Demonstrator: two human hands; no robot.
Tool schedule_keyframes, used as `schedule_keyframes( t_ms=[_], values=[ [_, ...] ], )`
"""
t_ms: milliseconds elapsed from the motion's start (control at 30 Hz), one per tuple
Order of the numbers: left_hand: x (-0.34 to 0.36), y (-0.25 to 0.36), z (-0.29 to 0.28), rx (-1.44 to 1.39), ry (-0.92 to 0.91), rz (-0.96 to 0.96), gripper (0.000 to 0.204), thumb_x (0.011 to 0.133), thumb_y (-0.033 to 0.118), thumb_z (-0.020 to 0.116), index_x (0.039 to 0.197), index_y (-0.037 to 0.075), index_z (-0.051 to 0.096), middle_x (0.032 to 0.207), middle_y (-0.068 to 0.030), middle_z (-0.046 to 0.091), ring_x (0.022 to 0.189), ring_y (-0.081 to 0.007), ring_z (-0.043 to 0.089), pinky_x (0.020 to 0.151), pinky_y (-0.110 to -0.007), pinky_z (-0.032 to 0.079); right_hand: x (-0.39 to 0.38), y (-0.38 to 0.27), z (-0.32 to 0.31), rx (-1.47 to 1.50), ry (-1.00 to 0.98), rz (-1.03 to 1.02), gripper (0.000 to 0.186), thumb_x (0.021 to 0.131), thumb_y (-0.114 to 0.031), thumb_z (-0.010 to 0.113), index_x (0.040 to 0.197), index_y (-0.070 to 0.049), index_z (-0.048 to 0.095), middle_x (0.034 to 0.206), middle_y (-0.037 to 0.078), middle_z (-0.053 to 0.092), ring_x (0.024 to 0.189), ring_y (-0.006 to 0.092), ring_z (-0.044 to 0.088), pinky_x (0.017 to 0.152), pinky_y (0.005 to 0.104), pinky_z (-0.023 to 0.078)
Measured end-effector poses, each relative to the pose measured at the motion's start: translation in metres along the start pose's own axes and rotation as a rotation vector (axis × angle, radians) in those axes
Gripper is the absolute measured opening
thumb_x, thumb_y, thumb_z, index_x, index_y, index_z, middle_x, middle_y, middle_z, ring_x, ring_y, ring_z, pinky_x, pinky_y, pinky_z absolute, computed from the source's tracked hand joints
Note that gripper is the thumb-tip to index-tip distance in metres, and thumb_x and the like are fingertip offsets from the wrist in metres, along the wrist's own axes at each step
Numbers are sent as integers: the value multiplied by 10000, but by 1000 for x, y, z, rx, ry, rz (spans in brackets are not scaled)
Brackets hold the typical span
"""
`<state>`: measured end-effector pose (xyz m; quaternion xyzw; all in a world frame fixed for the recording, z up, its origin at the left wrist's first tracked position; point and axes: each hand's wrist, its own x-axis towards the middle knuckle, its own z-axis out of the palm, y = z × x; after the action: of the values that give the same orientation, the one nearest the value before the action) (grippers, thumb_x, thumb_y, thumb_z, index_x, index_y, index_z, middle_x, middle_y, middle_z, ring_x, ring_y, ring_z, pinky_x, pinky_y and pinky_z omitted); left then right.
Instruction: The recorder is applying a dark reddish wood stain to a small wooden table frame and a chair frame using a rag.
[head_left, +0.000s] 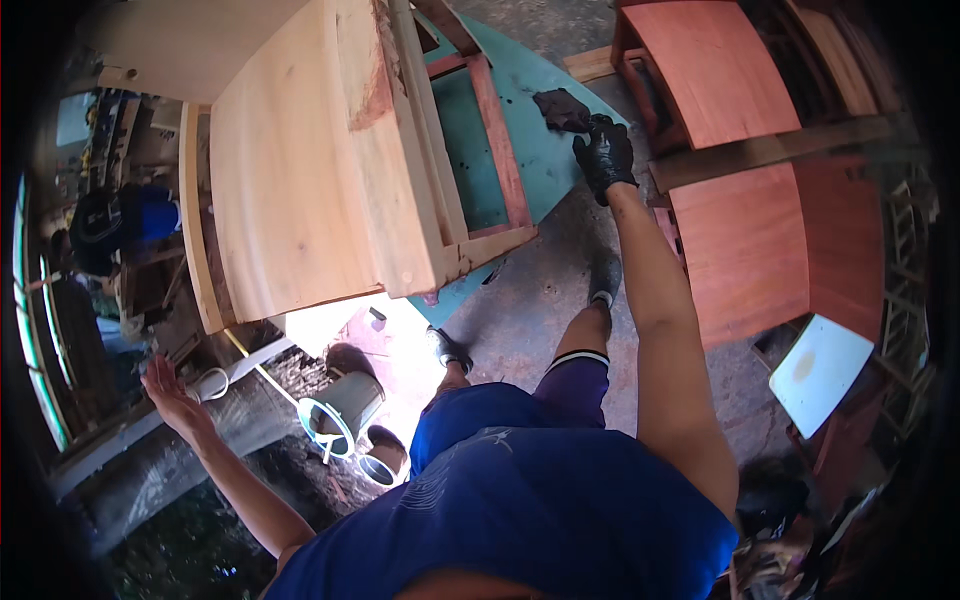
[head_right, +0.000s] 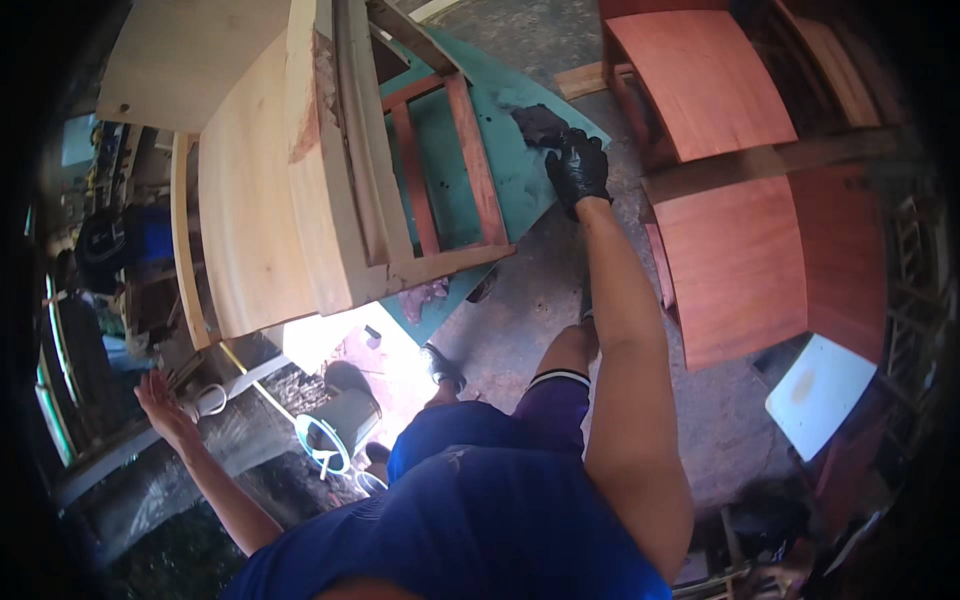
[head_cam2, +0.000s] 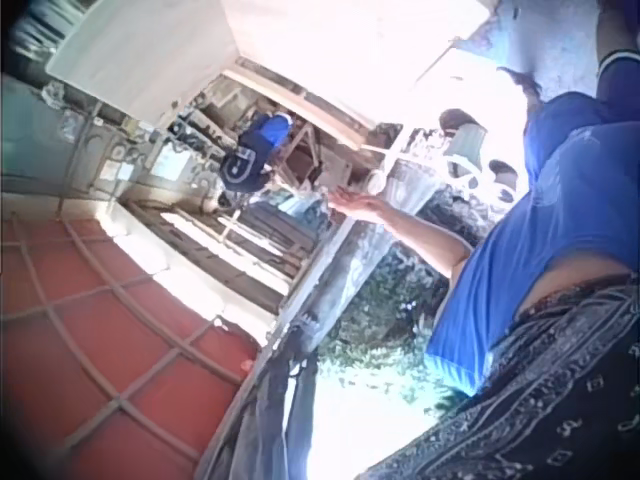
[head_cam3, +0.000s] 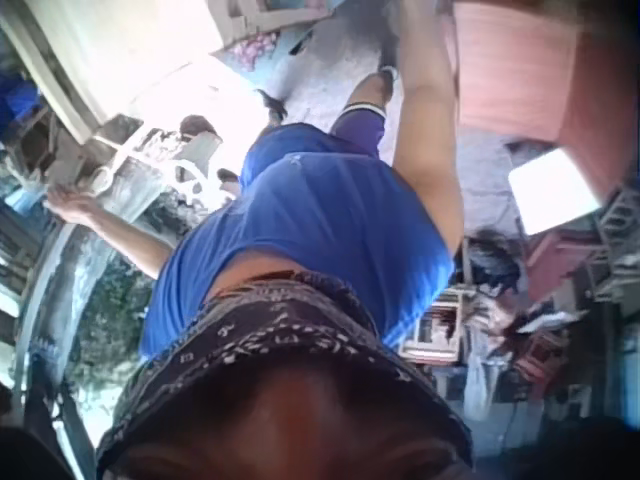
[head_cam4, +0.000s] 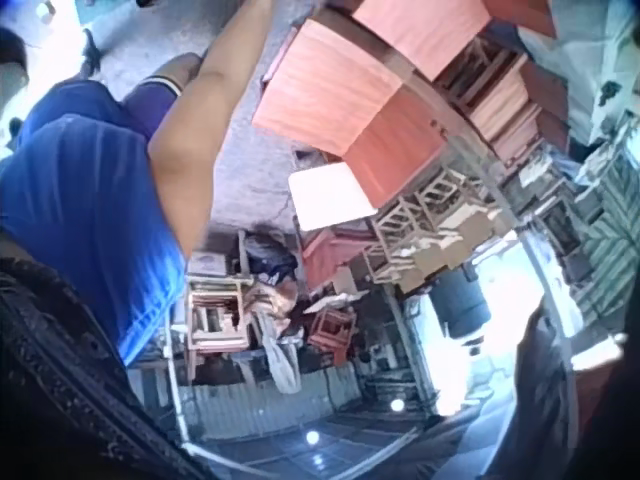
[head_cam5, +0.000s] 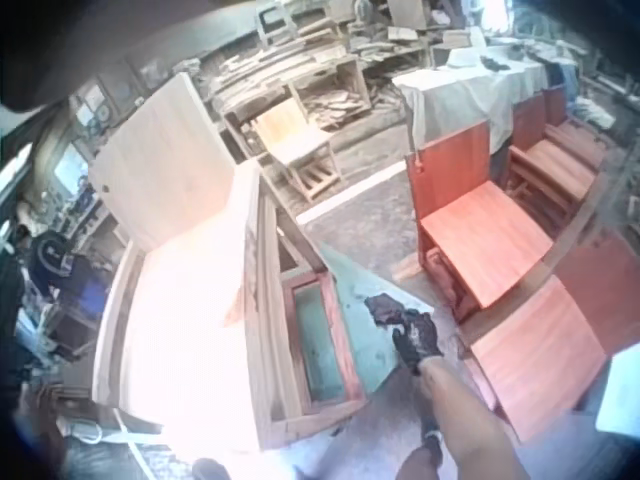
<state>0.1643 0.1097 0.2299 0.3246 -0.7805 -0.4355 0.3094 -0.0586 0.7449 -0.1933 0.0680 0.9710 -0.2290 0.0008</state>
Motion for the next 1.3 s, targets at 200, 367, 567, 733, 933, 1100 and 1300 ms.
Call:
schedule_keyframes(
  t_ms=[200,367,567,733,933,1100,1300],
  values=[
    [-121,93,72,407,47,197,653,1086,516,336,1522,45,461,1536,-121,502,1438,-275,427,1191,-447,238,99,10,61,-201,-321,-324,415,985,-245,467,1381,-214,588,1413,88,581,1183,369,614,941,499,516],
    [-162,134,106,452,53,202,678,1077,547,322,1501,48,496,1520,-109,518,1419,-277,442,1180,-453,256,113,20,61,1,-353,-316,431,942,-221,568,1368,-269,606,1204,99,685,1098,368,643,950,455,519],
    [-190,144,152,416,-68,209,650,1079,501,370,1481,7,500,1501,-150,531,1404,-294,470,1176,-461,289,34,43,21,921,-328,-19,307,985,-155,608,1274,-52,628,1116,101,695,992,234,666,878,357,554],
    [-191,145,213,360,-181,335,557,1081,393,469,1424,-39,545,1441,-170,576,1346,-258,526,1139,-401,380,-44,10,-97,1677,-446,161,338,920,-9,673,1255,-13,626,1072,75,699,909,169,675,788,294,564],
    [-169,119,319,268,-361,730,530,1063,404,508,1414,12,568,1425,-211,575,1342,-300,520,1134,-418,370,-94,-12,-153,1714,-370,-18,445,930,-26,667,1365,-24,574,1308,69,619,1191,156,576,1022,296,473],
    [-149,85,366,435,-282,843,487,1038,352,500,1374,6,570,1405,-257,551,1296,-387,511,1168,-447,332,-140,-93,-199,1662,-210,-97,379,957,-61,671,1324,-21,585,1249,65,640,1140,148,601,991,299,484],
    [-140,59,382,539,-300,870,526,1045,374,490,1429,16,530,1477,-245,496,1391,-385,431,1171,-474,322,-157,-133,-200,1635,-150,-174,355,941,-8,650,1291,-17,593,1162,41,652,1079,137,621,959,282,502]
  ],
)
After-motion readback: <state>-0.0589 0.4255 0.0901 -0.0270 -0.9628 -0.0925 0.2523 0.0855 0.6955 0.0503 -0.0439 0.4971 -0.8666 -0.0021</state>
